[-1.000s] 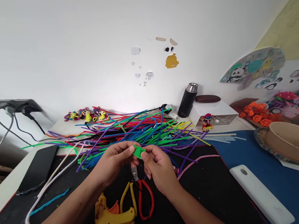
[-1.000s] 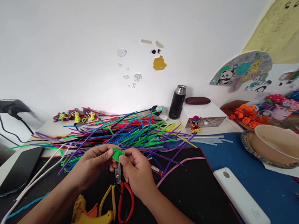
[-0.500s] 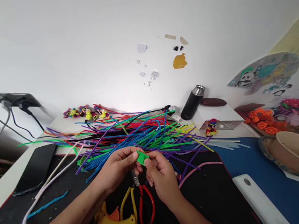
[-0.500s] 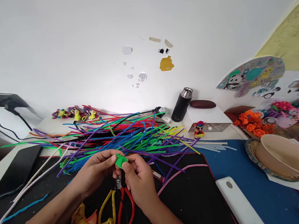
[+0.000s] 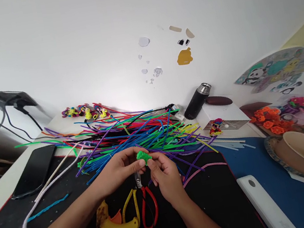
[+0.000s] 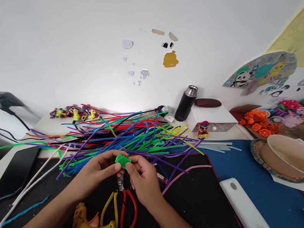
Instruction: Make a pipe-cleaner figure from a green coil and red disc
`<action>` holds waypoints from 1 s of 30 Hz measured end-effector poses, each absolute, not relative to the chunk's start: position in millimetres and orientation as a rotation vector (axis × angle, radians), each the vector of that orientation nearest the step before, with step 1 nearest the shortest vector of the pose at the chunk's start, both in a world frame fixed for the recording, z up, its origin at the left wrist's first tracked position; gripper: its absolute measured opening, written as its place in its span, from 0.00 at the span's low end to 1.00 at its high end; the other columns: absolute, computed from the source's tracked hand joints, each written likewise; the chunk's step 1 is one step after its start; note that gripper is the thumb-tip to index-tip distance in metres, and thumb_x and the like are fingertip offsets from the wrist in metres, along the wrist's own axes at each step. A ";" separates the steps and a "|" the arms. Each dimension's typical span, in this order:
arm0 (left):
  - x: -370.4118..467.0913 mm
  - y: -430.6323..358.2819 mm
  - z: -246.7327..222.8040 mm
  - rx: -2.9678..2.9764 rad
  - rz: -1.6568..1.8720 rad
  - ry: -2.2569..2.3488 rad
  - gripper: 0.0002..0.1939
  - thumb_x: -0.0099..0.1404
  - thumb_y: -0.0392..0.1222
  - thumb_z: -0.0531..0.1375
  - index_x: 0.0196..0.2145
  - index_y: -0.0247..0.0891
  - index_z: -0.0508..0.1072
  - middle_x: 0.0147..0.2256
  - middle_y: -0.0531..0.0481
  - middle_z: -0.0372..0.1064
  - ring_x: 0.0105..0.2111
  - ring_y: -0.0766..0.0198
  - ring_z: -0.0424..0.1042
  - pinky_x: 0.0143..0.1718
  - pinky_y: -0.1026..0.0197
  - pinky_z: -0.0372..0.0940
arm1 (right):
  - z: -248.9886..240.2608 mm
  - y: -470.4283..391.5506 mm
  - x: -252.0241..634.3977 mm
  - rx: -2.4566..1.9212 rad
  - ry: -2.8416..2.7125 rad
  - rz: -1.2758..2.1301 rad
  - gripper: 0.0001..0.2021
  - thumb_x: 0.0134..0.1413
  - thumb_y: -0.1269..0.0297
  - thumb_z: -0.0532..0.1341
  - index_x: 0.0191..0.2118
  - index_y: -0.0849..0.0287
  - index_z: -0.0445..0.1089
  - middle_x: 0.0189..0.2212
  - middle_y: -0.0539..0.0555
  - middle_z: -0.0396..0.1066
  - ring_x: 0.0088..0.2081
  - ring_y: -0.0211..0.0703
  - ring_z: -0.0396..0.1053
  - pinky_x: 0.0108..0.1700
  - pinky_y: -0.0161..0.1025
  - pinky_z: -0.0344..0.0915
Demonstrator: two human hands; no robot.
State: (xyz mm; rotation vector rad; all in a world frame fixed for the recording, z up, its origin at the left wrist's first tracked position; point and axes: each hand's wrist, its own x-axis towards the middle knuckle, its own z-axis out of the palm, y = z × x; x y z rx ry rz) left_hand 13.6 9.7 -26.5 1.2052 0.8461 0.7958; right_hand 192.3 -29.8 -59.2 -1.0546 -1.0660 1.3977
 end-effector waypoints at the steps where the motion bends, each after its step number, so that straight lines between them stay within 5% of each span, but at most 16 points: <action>1: 13.8 9.0 -24.4 1.220 0.794 0.853 0.21 0.65 0.54 0.74 0.49 0.39 0.81 0.40 0.48 0.79 0.34 0.60 0.76 0.40 0.57 0.73 | -58.4 -30.4 192.9 -1.065 -1.075 1.396 0.23 0.63 0.39 0.68 0.42 0.58 0.75 0.18 0.41 0.60 0.17 0.33 0.52 0.21 0.34 0.49; 18: 22.8 6.9 -33.0 1.170 0.846 0.936 0.18 0.60 0.52 0.75 0.40 0.37 0.80 0.34 0.51 0.77 0.29 0.61 0.75 0.35 0.59 0.72 | -57.1 -31.4 193.6 -1.096 -1.116 1.404 0.19 0.63 0.43 0.68 0.40 0.56 0.73 0.22 0.45 0.68 0.19 0.34 0.56 0.22 0.34 0.52; 25: 13.8 10.2 -30.8 1.267 0.830 0.834 0.24 0.66 0.52 0.73 0.55 0.40 0.78 0.39 0.47 0.78 0.34 0.60 0.78 0.38 0.58 0.75 | -59.4 -32.2 193.0 -1.078 -1.068 1.441 0.21 0.63 0.41 0.68 0.41 0.56 0.72 0.19 0.41 0.61 0.17 0.34 0.54 0.21 0.34 0.52; 30: 7.8 11.6 -24.9 1.334 0.799 0.752 0.14 0.69 0.48 0.72 0.45 0.38 0.80 0.38 0.48 0.77 0.34 0.61 0.78 0.36 0.61 0.74 | -57.6 -35.4 193.5 -1.062 -1.111 1.420 0.19 0.66 0.43 0.67 0.42 0.56 0.74 0.18 0.41 0.61 0.18 0.35 0.55 0.23 0.34 0.52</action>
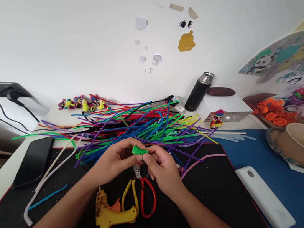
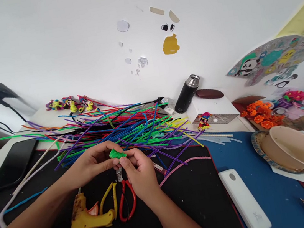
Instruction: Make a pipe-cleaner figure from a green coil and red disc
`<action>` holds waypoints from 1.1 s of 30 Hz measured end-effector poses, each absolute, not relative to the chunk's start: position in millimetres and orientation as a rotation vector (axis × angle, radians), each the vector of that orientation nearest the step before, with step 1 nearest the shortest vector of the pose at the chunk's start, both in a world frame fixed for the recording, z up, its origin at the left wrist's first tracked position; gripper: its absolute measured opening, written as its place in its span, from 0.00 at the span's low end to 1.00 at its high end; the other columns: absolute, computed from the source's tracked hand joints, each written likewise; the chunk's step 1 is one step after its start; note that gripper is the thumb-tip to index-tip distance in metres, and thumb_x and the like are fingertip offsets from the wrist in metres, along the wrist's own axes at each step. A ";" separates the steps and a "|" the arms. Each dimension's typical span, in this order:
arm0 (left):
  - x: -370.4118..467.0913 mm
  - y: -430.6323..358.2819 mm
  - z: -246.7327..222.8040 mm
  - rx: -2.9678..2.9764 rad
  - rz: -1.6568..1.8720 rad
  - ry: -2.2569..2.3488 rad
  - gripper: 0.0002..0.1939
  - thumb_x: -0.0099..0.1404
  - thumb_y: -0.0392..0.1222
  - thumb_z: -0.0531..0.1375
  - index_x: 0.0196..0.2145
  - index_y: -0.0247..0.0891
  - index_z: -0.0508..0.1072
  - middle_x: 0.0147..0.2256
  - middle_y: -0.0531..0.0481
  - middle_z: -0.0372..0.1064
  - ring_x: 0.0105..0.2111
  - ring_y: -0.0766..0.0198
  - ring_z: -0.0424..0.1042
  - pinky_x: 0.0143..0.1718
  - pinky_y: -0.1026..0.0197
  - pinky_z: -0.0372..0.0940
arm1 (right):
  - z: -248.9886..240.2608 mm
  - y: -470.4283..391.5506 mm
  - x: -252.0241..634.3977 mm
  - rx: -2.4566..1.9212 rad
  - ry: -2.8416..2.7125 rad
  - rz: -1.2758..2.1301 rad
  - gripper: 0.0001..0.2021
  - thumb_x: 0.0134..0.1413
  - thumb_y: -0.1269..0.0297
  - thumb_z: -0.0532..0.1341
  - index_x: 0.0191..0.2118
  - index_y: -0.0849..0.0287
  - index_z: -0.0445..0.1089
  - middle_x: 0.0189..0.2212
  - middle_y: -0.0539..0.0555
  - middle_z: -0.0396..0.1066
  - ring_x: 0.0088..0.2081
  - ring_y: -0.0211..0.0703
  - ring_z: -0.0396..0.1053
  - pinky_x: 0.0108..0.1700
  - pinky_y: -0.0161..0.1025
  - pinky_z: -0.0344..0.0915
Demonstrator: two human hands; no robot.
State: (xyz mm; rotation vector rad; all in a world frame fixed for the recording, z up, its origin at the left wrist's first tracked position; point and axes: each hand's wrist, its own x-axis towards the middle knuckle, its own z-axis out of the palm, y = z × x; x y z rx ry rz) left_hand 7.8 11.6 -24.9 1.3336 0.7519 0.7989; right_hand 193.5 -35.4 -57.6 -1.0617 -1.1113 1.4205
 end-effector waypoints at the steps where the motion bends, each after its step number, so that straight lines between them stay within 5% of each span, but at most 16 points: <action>1: 7.5 11.7 -24.5 1.325 0.791 0.748 0.13 0.69 0.48 0.72 0.44 0.38 0.79 0.38 0.48 0.77 0.34 0.61 0.78 0.36 0.61 0.74 | -57.1 -35.6 193.7 -1.063 -1.115 1.420 0.18 0.66 0.44 0.67 0.42 0.56 0.74 0.18 0.42 0.62 0.18 0.35 0.55 0.23 0.34 0.52; 12: 7.7 12.6 -33.3 1.274 0.735 0.819 0.16 0.68 0.52 0.73 0.44 0.37 0.79 0.34 0.51 0.78 0.30 0.62 0.77 0.35 0.60 0.75 | -61.1 -33.6 194.5 -1.086 -1.132 1.431 0.20 0.67 0.43 0.66 0.39 0.58 0.73 0.18 0.42 0.62 0.18 0.34 0.55 0.23 0.35 0.51; 20: 6.2 14.3 -37.5 1.419 0.770 0.816 0.14 0.64 0.40 0.73 0.47 0.39 0.80 0.38 0.53 0.79 0.38 0.62 0.78 0.41 0.62 0.72 | -61.2 -34.6 192.8 -1.074 -1.097 1.441 0.22 0.64 0.40 0.68 0.42 0.57 0.73 0.18 0.40 0.59 0.17 0.34 0.54 0.22 0.34 0.51; 33: 2.0 15.6 -33.6 1.828 0.766 1.044 0.10 0.65 0.41 0.67 0.45 0.42 0.82 0.38 0.51 0.81 0.36 0.58 0.78 0.38 0.61 0.69 | -66.4 -34.9 189.6 -1.014 -1.052 1.496 0.25 0.63 0.36 0.68 0.42 0.57 0.73 0.17 0.39 0.58 0.16 0.34 0.53 0.21 0.33 0.52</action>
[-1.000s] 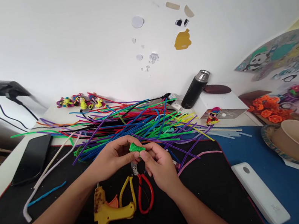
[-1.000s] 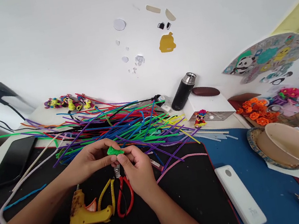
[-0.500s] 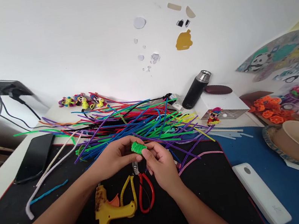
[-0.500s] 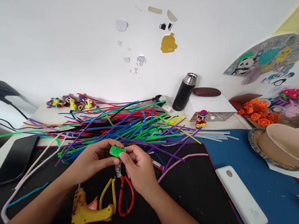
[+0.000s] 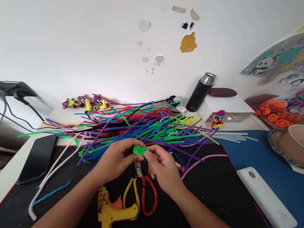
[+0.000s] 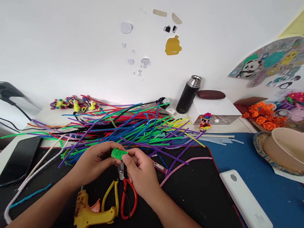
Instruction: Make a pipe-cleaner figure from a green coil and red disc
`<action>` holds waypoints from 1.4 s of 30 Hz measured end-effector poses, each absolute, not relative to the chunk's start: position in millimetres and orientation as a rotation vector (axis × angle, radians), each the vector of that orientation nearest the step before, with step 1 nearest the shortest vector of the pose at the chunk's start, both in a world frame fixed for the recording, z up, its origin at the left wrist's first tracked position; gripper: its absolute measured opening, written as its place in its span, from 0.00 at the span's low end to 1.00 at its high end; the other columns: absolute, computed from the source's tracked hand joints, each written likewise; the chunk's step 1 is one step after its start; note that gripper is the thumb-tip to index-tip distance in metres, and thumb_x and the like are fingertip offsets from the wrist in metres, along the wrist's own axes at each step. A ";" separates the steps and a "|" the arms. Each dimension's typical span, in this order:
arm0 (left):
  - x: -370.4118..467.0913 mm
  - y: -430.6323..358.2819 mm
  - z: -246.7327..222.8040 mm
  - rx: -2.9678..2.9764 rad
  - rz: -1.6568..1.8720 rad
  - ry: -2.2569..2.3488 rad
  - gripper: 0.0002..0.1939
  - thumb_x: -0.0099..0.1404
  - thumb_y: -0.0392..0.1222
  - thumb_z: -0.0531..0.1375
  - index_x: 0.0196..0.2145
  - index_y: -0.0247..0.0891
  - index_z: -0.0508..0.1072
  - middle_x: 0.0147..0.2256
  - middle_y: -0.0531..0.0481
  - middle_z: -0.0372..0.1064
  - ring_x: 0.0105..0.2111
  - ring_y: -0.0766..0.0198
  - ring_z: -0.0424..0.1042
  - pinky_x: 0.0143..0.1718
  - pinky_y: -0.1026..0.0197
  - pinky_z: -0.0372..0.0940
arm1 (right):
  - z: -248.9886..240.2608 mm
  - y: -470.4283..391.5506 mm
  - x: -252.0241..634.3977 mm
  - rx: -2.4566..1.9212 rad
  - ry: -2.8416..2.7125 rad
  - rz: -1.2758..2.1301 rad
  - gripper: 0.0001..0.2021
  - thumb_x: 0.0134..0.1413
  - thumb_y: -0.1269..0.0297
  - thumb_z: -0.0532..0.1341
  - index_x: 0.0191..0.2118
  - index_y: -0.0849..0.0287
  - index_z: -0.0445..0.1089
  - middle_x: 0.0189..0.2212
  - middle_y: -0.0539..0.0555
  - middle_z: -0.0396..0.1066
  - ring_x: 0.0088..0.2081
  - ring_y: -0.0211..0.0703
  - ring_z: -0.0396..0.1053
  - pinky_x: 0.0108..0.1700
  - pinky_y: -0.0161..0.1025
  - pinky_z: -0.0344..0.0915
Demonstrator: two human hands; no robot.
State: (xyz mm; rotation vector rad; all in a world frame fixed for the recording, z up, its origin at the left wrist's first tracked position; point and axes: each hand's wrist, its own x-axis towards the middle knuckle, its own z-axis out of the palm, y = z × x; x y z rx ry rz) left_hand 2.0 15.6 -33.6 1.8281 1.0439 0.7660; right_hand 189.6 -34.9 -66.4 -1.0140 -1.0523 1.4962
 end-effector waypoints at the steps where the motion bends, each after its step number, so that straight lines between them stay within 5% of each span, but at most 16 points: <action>1: 3.0 15.1 -33.6 1.796 0.769 1.036 0.11 0.66 0.43 0.67 0.46 0.42 0.82 0.38 0.50 0.81 0.37 0.57 0.78 0.38 0.61 0.70 | -66.6 -34.7 189.5 -1.012 -1.049 1.493 0.25 0.63 0.36 0.68 0.42 0.57 0.73 0.17 0.39 0.58 0.16 0.34 0.53 0.21 0.33 0.52; 5: 5.9 14.2 -36.2 1.661 0.769 1.018 0.19 0.65 0.47 0.68 0.52 0.41 0.79 0.38 0.50 0.81 0.36 0.56 0.78 0.38 0.59 0.71 | -68.5 -32.3 189.6 -1.016 -1.049 1.478 0.25 0.63 0.36 0.68 0.40 0.56 0.72 0.16 0.39 0.56 0.16 0.34 0.52 0.20 0.34 0.51; 24: 8.3 17.1 -34.1 1.816 0.779 1.182 0.07 0.60 0.45 0.68 0.34 0.40 0.78 0.32 0.51 0.77 0.34 0.57 0.74 0.36 0.58 0.66 | -69.5 -28.9 188.9 -1.007 -1.054 1.475 0.23 0.62 0.39 0.68 0.40 0.57 0.72 0.15 0.38 0.55 0.15 0.32 0.51 0.19 0.32 0.51; 31: 6.3 16.8 -33.4 1.532 0.695 0.926 0.20 0.65 0.51 0.69 0.50 0.39 0.78 0.37 0.50 0.79 0.35 0.57 0.77 0.38 0.58 0.72 | -66.0 -27.7 188.4 -1.019 -1.012 1.486 0.23 0.59 0.40 0.70 0.38 0.57 0.72 0.14 0.37 0.55 0.15 0.32 0.50 0.19 0.32 0.50; 42: 2.5 18.1 -39.0 1.439 0.739 0.901 0.17 0.68 0.51 0.70 0.48 0.36 0.82 0.33 0.50 0.80 0.29 0.61 0.77 0.36 0.59 0.74 | -67.5 -28.8 189.0 -1.023 -1.039 1.466 0.21 0.61 0.41 0.69 0.38 0.56 0.71 0.15 0.38 0.57 0.15 0.32 0.51 0.19 0.32 0.49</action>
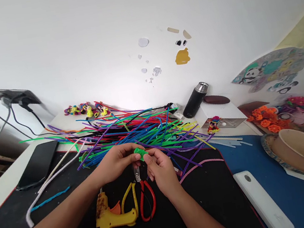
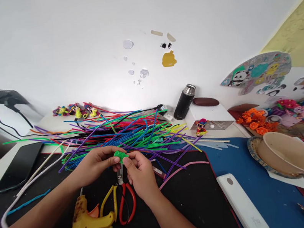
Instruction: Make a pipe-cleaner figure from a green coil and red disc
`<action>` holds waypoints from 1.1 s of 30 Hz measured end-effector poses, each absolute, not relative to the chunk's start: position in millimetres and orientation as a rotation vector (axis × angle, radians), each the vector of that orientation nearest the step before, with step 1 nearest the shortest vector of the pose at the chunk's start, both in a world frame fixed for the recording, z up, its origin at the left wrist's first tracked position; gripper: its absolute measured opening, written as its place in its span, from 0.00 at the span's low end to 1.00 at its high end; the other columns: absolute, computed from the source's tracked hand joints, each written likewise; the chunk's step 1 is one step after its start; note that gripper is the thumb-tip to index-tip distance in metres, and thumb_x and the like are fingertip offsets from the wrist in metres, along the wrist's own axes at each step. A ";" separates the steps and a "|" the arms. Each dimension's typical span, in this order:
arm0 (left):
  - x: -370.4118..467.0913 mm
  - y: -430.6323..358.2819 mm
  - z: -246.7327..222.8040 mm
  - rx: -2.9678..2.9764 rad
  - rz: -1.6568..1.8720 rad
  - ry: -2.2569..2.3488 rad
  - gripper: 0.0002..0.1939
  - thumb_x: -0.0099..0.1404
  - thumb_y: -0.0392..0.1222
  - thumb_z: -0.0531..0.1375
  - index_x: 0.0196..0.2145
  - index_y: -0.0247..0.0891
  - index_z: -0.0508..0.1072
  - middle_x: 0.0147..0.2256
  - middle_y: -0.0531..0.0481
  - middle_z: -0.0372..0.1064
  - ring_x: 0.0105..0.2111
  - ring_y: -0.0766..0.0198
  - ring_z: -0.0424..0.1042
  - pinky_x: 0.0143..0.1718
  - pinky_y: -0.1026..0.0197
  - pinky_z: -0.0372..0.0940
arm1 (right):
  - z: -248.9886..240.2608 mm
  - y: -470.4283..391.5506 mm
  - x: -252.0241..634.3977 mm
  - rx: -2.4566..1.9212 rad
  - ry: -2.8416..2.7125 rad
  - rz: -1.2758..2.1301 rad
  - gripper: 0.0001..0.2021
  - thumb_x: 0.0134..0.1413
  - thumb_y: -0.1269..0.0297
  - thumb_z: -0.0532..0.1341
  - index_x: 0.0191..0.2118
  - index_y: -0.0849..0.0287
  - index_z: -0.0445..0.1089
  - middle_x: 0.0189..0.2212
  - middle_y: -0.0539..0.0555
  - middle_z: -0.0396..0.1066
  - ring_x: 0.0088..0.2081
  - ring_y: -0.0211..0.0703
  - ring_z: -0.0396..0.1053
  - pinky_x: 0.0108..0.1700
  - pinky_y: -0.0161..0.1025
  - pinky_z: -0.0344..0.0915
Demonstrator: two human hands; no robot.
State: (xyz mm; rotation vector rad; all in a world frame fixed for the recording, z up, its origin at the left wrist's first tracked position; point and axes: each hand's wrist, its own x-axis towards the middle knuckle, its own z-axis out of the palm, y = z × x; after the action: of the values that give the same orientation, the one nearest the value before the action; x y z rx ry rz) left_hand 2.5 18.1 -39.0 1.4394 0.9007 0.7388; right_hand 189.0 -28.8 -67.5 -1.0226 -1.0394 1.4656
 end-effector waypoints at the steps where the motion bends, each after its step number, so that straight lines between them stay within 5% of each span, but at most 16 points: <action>1: 2.7 17.9 -39.2 1.427 0.741 0.900 0.17 0.68 0.51 0.70 0.47 0.36 0.82 0.33 0.50 0.80 0.29 0.61 0.77 0.36 0.59 0.75 | -67.2 -28.8 189.4 -1.023 -1.044 1.466 0.21 0.61 0.41 0.69 0.38 0.57 0.71 0.15 0.38 0.57 0.15 0.32 0.51 0.19 0.32 0.50; 15: 2.4 17.1 -30.0 1.404 0.699 0.863 0.22 0.66 0.53 0.72 0.51 0.37 0.81 0.41 0.47 0.82 0.36 0.58 0.79 0.41 0.56 0.77 | -64.7 -29.3 189.4 -1.008 -1.031 1.484 0.21 0.61 0.40 0.69 0.38 0.55 0.70 0.15 0.38 0.56 0.15 0.32 0.52 0.19 0.32 0.50; 33: 10.0 13.6 -34.9 1.395 0.816 0.864 0.18 0.65 0.51 0.73 0.46 0.37 0.79 0.38 0.49 0.78 0.36 0.60 0.77 0.42 0.56 0.76 | -67.1 -25.8 193.5 -1.030 -1.051 1.469 0.23 0.59 0.41 0.71 0.43 0.57 0.73 0.16 0.39 0.61 0.15 0.33 0.55 0.19 0.32 0.51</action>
State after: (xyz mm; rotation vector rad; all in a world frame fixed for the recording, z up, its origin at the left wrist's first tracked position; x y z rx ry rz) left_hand 10.0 13.6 -34.9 1.3955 0.8642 0.8157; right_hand 193.5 -25.8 -67.1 -1.0303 -1.0507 1.4692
